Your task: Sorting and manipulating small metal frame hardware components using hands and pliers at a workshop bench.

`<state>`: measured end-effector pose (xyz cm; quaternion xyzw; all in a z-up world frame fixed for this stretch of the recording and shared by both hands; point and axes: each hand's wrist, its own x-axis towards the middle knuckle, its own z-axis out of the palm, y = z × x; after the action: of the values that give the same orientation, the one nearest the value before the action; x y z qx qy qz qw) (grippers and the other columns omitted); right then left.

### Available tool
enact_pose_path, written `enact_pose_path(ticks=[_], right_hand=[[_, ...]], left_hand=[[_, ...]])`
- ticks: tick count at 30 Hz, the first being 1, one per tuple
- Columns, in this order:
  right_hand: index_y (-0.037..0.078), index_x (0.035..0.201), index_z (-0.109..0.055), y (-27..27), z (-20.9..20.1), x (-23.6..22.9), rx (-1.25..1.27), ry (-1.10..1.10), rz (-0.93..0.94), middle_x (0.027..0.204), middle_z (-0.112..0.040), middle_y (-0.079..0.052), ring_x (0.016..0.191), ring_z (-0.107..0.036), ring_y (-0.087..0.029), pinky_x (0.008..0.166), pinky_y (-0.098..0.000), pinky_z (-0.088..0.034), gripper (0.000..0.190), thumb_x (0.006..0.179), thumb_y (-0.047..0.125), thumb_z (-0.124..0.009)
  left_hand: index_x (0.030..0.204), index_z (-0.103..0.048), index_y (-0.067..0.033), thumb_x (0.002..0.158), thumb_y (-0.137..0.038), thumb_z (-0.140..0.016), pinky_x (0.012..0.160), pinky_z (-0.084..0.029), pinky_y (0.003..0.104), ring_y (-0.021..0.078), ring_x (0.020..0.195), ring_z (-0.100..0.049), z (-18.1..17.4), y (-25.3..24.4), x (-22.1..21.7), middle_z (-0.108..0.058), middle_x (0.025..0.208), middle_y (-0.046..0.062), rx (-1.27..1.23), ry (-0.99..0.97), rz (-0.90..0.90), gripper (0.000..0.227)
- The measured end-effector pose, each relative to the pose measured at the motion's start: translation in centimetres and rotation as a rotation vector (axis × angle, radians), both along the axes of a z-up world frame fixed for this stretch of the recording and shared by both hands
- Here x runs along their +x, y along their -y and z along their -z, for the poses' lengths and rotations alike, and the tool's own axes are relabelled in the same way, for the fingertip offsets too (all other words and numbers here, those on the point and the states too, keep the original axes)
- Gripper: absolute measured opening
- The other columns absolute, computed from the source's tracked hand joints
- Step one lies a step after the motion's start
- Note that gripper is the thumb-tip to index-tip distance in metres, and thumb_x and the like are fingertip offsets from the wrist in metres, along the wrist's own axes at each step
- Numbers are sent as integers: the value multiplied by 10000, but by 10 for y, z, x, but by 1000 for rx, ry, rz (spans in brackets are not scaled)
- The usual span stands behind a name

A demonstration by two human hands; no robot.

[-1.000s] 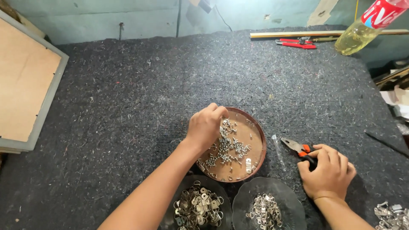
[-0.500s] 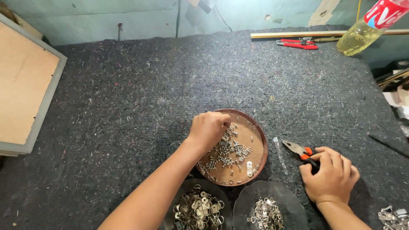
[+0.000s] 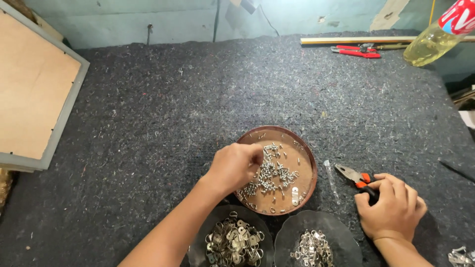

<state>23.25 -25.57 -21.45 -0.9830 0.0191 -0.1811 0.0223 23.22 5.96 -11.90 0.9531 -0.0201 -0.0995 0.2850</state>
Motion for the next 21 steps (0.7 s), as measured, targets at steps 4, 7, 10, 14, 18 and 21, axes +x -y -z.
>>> enact_pose_path(ticks=[4, 7, 10, 14, 18, 21], right_hand=[[243, 738, -579, 0, 0, -1, 3, 3, -5, 1099, -581, 158, 1096, -506, -143, 964, -341, -314, 121, 681, 326, -512], [238, 749, -583, -1, -1, 0, 11, -9, -6, 1103, -580, 152, 1102, -503, -146, 969, -343, -306, 138, 691, 335, -502], [233, 729, -581, -1, -2, -1, 23, -20, -4, 1092, -584, 148, 1088, -506, -150, 961, -350, -309, 128, 677, 324, -508], [233, 738, -579, -1, -2, -1, 9, 8, -16, 1083, -586, 144, 1063, -512, -153, 939, -350, -318, 123, 678, 317, -511], [225, 739, -579, -1, -3, 0, 19, 0, -17, 1082, -582, 146, 1061, -510, -158, 937, -362, -326, 130, 671, 311, -510], [225, 745, -580, -1, -3, 0, 33, -4, -20, 1082, -582, 138, 1054, -510, -165, 924, -368, -324, 132, 668, 309, -514]], left_hand=[[739, -597, -146, 749, -60, -582, 596, -497, 354, 183, 736, -607, 11, 7, -17, -661, 743, 3, -29, 22, 86, 87], [722, -610, -123, 727, -31, -656, 561, -538, 288, 147, 649, -596, 33, 17, -23, -657, 687, -1, -151, 229, 117, 103], [698, -638, -160, 642, -44, -731, 404, -441, 309, 157, 578, -558, 53, 24, -23, -620, 588, 3, -15, 457, 151, 158], [654, -638, -163, 680, -30, -699, 372, -398, 284, 137, 482, -500, 55, 23, -18, -540, 512, 11, 66, 502, 145, 149], [658, -644, -182, 636, -19, -683, 405, -396, 362, 194, 450, -497, 53, 22, -12, -505, 508, 29, 186, 458, 237, 170], [566, -547, -144, 507, 25, -655, 360, -348, 352, 205, 405, -476, 61, 29, -6, -461, 416, 20, 339, 455, 265, 209]])
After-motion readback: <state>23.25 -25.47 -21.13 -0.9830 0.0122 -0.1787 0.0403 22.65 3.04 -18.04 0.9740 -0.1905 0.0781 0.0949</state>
